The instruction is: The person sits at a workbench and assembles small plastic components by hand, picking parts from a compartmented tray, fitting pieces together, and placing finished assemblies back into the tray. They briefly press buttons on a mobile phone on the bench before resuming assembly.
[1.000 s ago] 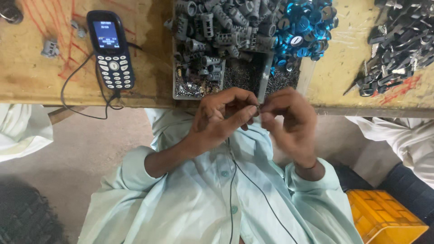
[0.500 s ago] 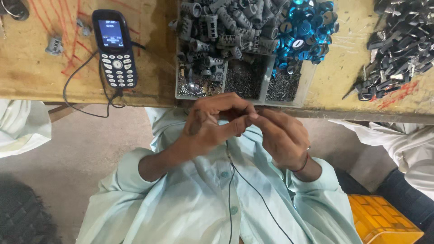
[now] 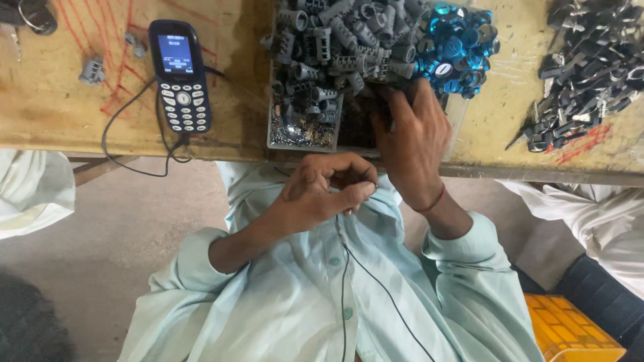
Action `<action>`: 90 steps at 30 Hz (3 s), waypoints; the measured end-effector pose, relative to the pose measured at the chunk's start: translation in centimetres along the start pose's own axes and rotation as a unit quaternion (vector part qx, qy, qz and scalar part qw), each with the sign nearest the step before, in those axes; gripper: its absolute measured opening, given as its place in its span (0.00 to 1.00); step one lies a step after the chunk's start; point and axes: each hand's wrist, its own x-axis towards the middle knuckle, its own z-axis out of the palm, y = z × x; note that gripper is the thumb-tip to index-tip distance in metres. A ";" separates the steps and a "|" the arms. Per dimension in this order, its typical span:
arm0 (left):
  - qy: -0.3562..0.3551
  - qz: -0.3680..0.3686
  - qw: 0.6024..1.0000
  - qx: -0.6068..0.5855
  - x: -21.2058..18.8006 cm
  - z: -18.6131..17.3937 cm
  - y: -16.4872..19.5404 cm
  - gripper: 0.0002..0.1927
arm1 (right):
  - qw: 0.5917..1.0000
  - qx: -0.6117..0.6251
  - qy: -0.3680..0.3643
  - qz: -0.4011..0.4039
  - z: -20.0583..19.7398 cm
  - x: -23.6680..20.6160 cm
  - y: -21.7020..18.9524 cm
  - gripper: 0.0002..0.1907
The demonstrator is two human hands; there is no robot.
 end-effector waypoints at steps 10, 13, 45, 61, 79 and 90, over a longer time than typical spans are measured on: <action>0.023 0.109 0.989 0.102 -0.1 -1.2 1.2 0.11 | 0.954 0.286 -0.094 0.009 -4.2 -4.6 0.4 0.16; -0.059 0.047 0.994 -0.073 0.3 -1.2 1.2 0.11 | 0.917 0.392 -0.069 0.033 -4.3 -4.7 0.3 0.18; 0.136 0.217 0.952 0.171 -1.3 1.2 1.2 0.13 | 0.966 0.214 -0.108 0.095 -5.9 -3.0 1.5 0.11; 0.031 0.482 0.693 0.535 1.3 0.2 0.2 0.08 | 0.743 0.590 -0.172 0.266 -6.3 -7.0 4.6 0.11; 0.106 0.383 0.840 0.369 1.2 3.3 0.9 0.21 | 0.569 0.696 -0.348 0.266 -6.5 -5.1 4.6 0.18; 0.089 0.349 0.860 0.362 2.5 2.1 1.6 0.18 | 0.975 -0.009 -0.088 0.206 -8.0 -7.1 15.7 0.15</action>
